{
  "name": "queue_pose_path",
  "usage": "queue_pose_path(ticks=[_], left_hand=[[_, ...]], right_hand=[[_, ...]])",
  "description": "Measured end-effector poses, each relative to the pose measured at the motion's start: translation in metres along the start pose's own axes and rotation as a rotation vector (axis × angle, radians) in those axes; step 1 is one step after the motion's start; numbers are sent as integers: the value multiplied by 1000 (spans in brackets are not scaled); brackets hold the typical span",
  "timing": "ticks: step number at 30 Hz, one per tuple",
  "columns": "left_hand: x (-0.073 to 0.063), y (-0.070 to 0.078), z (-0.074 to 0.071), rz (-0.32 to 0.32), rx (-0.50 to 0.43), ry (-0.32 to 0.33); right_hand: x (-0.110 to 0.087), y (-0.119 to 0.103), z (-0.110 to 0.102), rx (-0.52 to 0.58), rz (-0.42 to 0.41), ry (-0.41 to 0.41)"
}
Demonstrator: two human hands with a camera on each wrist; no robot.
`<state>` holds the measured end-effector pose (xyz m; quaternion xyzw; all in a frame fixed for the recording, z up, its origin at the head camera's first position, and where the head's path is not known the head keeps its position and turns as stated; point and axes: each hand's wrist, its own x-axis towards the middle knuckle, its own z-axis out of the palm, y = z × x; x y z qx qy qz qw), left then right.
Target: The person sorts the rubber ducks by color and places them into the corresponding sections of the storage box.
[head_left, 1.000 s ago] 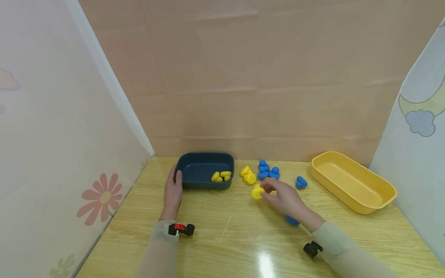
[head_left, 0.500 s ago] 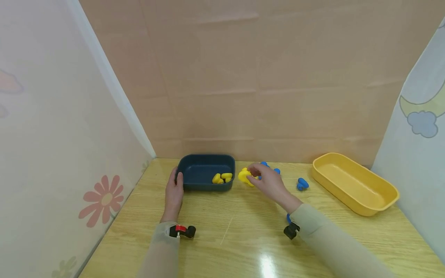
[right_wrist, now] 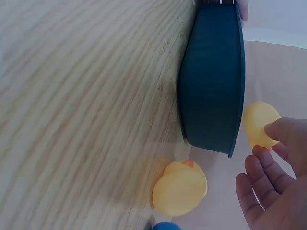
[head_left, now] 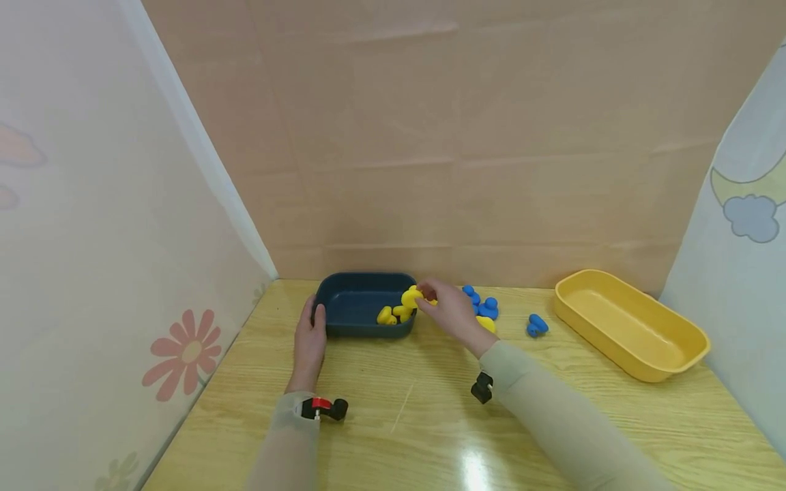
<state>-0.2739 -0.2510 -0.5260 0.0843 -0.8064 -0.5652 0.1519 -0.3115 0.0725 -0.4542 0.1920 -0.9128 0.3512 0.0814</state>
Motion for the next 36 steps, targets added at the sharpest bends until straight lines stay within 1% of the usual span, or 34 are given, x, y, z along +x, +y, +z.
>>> queue_pose_path(ticks=[5,9,13,16,20,25,31,36], left_hand=[[0,1,0,0,2,5],[-1,1,0,-5,2,6],[-1,0,1,-9,4,3],[0,-1,1,0,3,3],[3,-3,0,10,9,5],[4,-5,0,11,16,9],[4,-2,0,6,18,8],[4,0,0,-12,27,3]], right_hand=[[9,-1,9,16,14,-20],[13,-1,14,1,6,-24],[13,0,16,-25,13,-20],[11,1,13,-41,19,-14],[6,4,6,-57,17,4],[-5,11,-9,-93,12,4],[-21,25,-32,-111,9,2],[-35,39,-49,-116,20,6]])
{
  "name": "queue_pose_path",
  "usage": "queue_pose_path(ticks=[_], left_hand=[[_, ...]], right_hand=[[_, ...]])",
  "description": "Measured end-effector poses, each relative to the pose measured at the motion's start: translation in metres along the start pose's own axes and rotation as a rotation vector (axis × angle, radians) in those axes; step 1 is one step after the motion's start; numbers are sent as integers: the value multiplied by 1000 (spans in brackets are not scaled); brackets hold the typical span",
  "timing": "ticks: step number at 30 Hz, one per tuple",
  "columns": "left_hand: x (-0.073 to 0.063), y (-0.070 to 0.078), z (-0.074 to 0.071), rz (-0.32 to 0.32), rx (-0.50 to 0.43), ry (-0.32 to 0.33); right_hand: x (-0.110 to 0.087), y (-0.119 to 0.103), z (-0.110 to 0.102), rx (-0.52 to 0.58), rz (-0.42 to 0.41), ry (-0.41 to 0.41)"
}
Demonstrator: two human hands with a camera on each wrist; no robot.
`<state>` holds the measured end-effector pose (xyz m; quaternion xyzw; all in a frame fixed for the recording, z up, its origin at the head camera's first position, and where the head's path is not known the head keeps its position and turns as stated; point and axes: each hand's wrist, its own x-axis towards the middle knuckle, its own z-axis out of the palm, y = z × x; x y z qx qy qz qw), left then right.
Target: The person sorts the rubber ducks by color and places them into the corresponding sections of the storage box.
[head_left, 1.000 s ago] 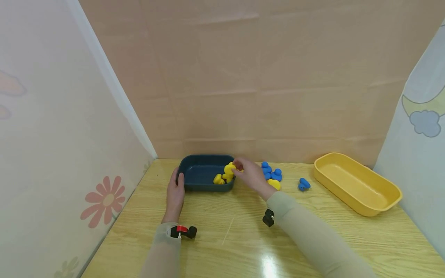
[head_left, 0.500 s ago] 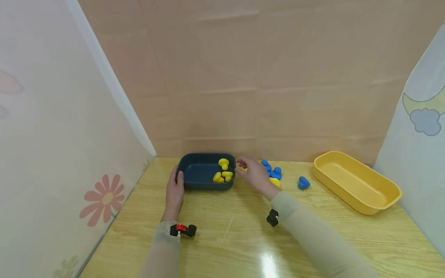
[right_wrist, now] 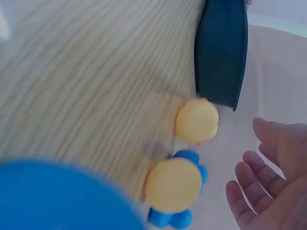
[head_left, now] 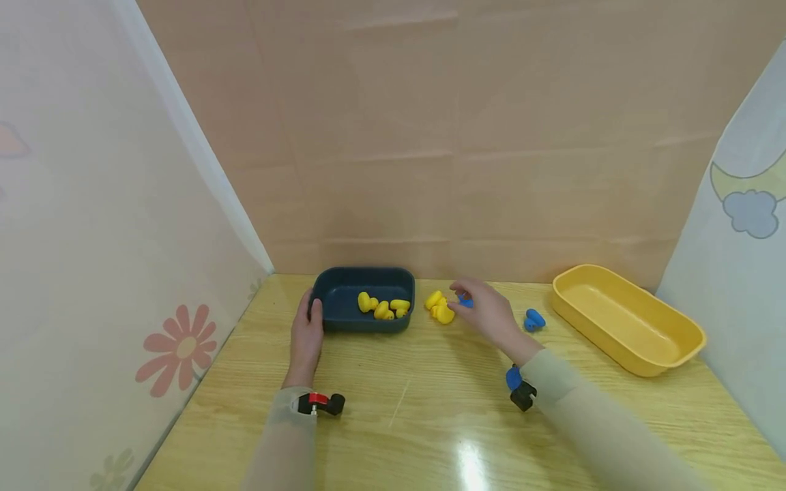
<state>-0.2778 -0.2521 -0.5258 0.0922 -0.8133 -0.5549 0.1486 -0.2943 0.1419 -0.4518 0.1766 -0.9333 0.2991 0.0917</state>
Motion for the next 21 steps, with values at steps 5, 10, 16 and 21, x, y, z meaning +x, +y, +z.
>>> queue_pose_path(ticks=[5,10,16,21], left_hand=[[1,1,-1,-6,1,3],[2,3,-3,-1,0,5],[0,5,-2,-10,-1,-6],[0,5,-1,-4,-7,-10]], right_hand=[[-11,13,-11,-21,4,-22],[-21,23,-17,-32,-6,-31],[-30,35,-20,-31,13,-55],[-38,39,-24,-18,29,-73]])
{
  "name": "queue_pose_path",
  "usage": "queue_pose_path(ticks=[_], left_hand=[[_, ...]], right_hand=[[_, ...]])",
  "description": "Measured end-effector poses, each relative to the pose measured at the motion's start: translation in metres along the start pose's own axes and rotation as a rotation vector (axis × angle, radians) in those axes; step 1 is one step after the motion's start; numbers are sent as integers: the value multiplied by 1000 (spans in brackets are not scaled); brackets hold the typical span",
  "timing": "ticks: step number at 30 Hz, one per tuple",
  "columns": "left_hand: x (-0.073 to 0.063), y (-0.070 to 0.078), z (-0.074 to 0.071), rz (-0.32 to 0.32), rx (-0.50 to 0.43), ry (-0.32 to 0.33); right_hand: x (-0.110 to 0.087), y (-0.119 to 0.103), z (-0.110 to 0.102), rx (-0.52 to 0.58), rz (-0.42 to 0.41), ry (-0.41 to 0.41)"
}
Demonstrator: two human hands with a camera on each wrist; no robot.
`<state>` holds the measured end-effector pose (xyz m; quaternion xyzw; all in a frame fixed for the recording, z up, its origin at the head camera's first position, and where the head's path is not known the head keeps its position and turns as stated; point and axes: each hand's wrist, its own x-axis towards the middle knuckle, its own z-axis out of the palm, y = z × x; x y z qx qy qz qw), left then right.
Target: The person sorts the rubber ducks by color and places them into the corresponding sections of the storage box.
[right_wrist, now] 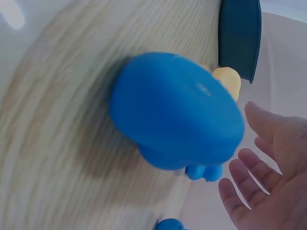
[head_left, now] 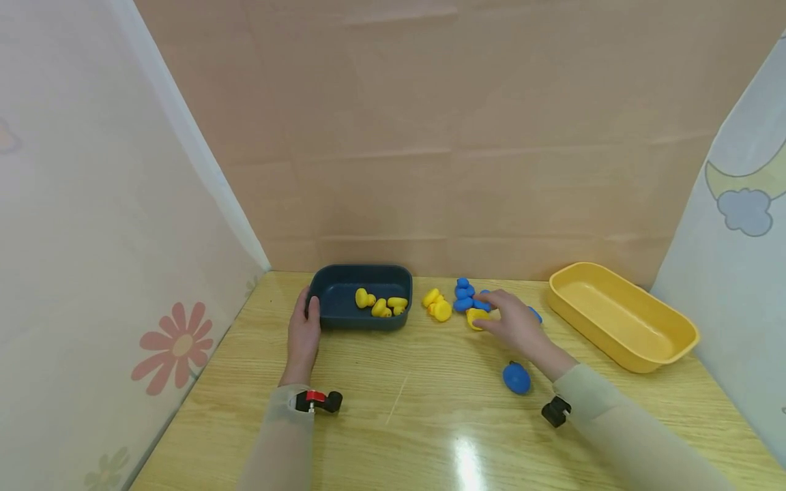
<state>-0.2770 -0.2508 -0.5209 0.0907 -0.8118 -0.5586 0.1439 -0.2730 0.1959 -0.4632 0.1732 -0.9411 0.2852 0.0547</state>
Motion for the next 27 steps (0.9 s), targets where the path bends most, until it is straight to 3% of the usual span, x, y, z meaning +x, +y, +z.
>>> queue_pose_path(ticks=[27], left_hand=[[0,0,0,-4,-7,5]], right_hand=[[-6,32,17,-8,18,-12]])
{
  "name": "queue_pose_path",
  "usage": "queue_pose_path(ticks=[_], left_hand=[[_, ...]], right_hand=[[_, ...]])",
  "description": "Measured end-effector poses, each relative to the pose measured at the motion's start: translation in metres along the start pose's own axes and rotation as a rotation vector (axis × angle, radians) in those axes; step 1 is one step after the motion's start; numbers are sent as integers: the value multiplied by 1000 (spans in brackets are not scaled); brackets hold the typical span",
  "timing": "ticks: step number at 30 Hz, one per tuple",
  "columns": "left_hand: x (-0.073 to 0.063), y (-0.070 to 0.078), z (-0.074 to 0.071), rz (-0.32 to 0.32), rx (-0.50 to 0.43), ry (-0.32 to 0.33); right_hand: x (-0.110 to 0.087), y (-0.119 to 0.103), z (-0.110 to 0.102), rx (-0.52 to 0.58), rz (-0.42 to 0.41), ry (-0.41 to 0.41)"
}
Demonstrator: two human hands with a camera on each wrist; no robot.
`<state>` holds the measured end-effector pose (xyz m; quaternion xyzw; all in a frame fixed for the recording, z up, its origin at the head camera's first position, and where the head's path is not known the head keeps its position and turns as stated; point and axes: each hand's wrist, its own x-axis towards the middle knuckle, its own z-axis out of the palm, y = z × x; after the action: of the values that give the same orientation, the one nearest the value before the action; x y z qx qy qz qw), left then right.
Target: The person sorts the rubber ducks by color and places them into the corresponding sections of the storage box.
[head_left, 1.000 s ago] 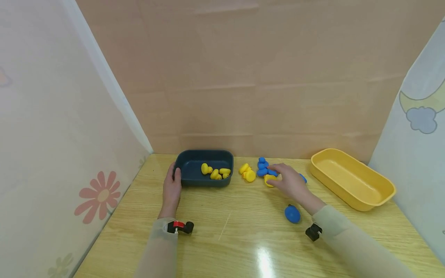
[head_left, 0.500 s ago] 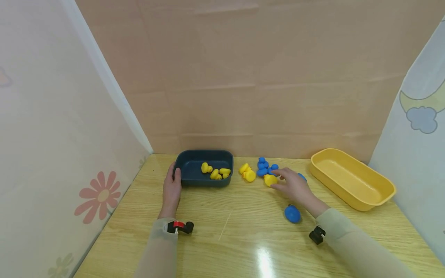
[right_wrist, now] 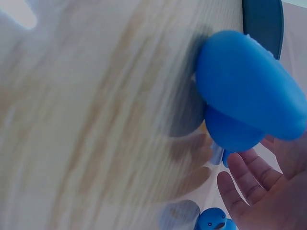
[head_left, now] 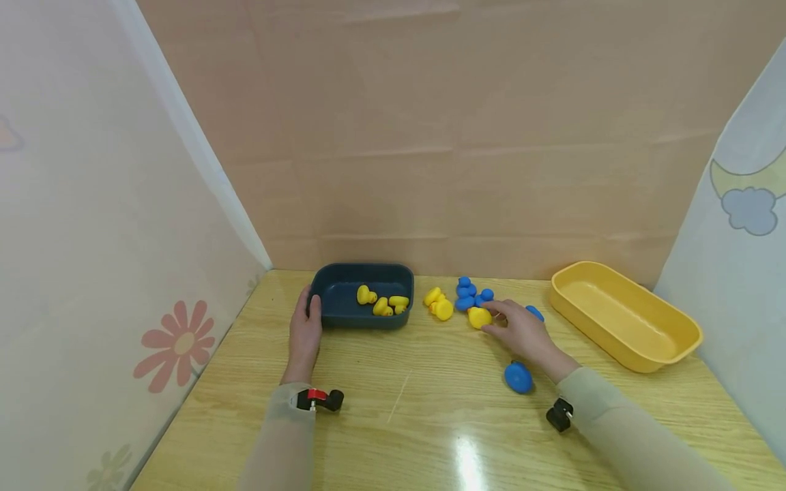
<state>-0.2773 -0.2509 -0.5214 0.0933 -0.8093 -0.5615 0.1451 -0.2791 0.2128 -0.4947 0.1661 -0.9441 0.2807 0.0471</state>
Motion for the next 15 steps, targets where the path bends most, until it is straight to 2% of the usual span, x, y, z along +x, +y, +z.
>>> queue_pose_path(ticks=[15], left_hand=[[-2,0,0,10,-9,3]], right_hand=[[3,-3,1,8,33,-25]])
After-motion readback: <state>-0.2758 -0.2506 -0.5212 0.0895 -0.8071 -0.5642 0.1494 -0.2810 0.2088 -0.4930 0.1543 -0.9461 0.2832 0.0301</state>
